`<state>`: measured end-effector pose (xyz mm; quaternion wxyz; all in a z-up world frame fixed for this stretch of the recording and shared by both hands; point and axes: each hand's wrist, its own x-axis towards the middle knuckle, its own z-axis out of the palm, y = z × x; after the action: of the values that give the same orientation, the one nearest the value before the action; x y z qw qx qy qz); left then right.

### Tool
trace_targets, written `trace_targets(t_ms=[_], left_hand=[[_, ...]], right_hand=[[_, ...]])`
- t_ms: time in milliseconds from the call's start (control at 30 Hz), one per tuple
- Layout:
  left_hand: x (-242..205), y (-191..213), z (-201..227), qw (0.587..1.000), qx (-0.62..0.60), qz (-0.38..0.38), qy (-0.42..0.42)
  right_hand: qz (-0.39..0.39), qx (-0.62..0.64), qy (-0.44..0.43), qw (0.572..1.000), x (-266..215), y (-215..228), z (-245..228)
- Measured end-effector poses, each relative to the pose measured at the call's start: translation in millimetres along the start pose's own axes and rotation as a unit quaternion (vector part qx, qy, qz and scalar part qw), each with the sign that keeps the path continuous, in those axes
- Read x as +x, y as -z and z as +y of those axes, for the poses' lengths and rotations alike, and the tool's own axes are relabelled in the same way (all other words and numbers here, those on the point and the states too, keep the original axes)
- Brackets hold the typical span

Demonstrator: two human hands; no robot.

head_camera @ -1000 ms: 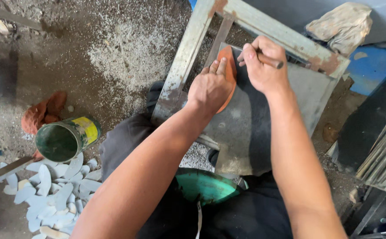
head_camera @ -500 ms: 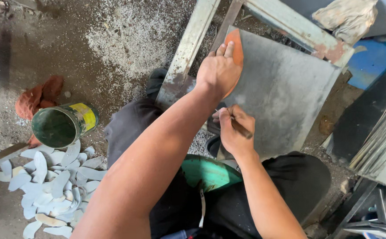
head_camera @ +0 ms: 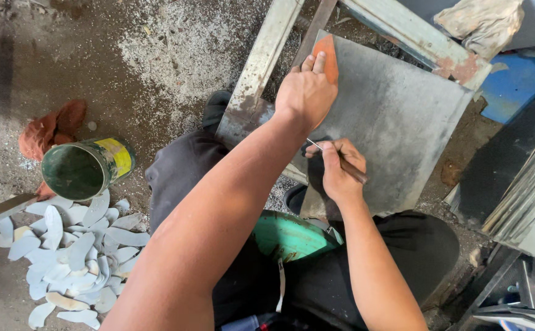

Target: The person places an orange template on a gray sheet and uses a pointed tool to trace its outline. The person repeatedly repositions the template and continues tracing curved lines on the sheet.

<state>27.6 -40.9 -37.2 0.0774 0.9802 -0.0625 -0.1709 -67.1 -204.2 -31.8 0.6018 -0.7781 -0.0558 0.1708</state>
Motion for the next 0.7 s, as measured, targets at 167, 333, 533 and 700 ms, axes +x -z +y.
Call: trace_targets(t_ms=[167, 333, 533, 700], left_hand=[[-1, 8, 2, 1.0, -0.011, -0.009, 0.011], [-1, 14, 2, 0.999, 0.013, -0.041, 0.007], [0, 12, 5, 1.0, 0.012, -0.003, 0.003], [9, 11, -10, 0.995, 0.028, 0.062, -0.072]], right_hand=[[-0.023, 0.019, -0.01, 0.999, 7, 7, 4], [-0.07, 0.014, 0.025, 0.997, 17, 12, 0], [0.089, -0.198, 0.099, 0.971, 56, 49, -32], [0.0, -0.142, 0.179, 0.974, 5, 16, -45]])
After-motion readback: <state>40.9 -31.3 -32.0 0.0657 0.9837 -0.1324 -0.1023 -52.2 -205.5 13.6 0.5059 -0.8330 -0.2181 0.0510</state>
